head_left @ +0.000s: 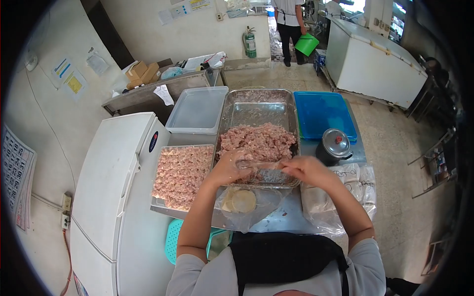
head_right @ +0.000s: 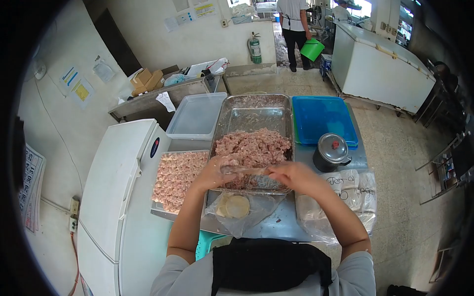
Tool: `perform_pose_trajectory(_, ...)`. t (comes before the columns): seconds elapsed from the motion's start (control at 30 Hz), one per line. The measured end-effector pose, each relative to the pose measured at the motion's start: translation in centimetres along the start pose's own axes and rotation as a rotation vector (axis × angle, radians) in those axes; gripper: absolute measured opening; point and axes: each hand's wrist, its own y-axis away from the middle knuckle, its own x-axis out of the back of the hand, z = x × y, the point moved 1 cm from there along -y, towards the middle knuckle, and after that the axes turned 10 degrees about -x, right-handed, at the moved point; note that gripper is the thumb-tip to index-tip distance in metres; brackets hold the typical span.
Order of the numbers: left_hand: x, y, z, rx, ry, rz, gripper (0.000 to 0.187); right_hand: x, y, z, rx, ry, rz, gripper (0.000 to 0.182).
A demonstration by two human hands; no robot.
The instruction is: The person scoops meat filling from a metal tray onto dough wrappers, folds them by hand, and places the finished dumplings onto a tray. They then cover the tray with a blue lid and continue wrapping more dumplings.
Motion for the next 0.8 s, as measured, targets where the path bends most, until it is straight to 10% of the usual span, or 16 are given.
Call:
perform_pose_trajectory(0.27,2.8,2.5,-1.4,-0.055,-0.156,0.112,0.053,-2.1,0.9,-5.8,-0.072,0.378,0.218,0.025)
perform_pose_trajectory(0.33,4.3,4.0,-0.9,0.255,0.204,0.025,0.061,-0.1,0.8,-7.4,-0.111,0.270,0.204,0.024)
perform_pose_trajectory(0.63,9.9,10.1,-1.8,-0.257,0.038,0.041,0.037,-7.7,-1.6,-13.7,0.084,0.155,0.093,0.024)
perform_pose_trajectory(0.8,12.3,13.0,-4.4,-0.050,0.182,-0.037,0.052,-10.0,-1.2,-18.2,-0.021,0.458,0.259,0.023)
